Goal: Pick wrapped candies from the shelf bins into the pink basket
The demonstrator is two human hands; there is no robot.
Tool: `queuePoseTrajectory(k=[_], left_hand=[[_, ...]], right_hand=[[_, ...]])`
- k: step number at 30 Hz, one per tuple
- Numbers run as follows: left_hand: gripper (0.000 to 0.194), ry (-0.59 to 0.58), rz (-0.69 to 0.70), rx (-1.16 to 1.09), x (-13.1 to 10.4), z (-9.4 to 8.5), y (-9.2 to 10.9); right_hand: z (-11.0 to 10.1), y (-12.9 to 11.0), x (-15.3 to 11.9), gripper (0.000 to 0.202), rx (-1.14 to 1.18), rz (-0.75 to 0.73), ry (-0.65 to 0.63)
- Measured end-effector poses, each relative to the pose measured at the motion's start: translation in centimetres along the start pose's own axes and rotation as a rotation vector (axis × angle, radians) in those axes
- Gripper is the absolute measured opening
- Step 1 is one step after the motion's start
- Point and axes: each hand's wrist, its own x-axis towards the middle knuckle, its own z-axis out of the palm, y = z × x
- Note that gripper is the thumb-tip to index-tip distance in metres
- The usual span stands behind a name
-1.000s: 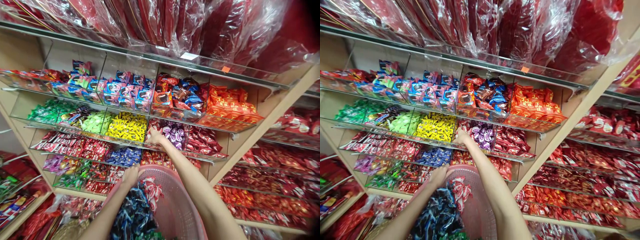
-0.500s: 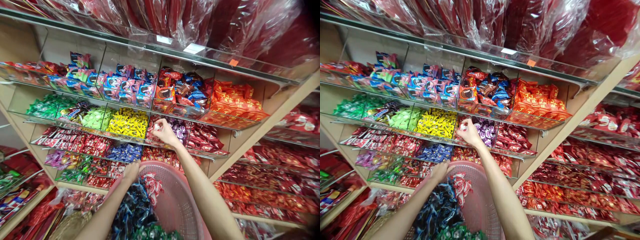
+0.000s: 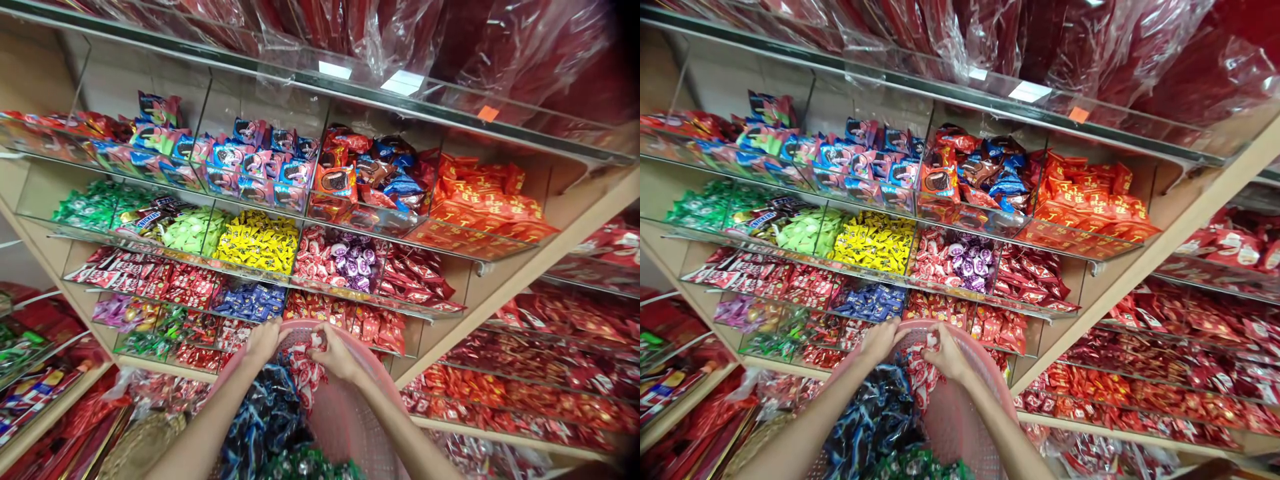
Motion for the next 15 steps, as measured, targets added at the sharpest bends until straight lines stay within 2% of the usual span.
queuePoseTrajectory(k=[3,8,11,15], left_hand=[[0.04,0.006,0.0,0.017,0.0,-0.1,0.0],[0.042,-0.028,-0.016,0.006,-0.2,-0.2,0.1],[0.044,-0.063,-0.034,-0.003,-0.3,-0.5,0.3],[0.042,-0.121,-0.049,-0.004,-0.3,-0.8,0.4]], right_hand=[[1.5,0.7,0.1,0.033,-0.036,-0.013,0.038],[3.6,0.3,1.0,0.033,-0.099,-0.063,0.056],[4.2,0.0,1.2,0.033,-0.185,-0.117,0.013],[4.4,-0.2,0.8,0.038,-0.35,-0.11,-0.094]])
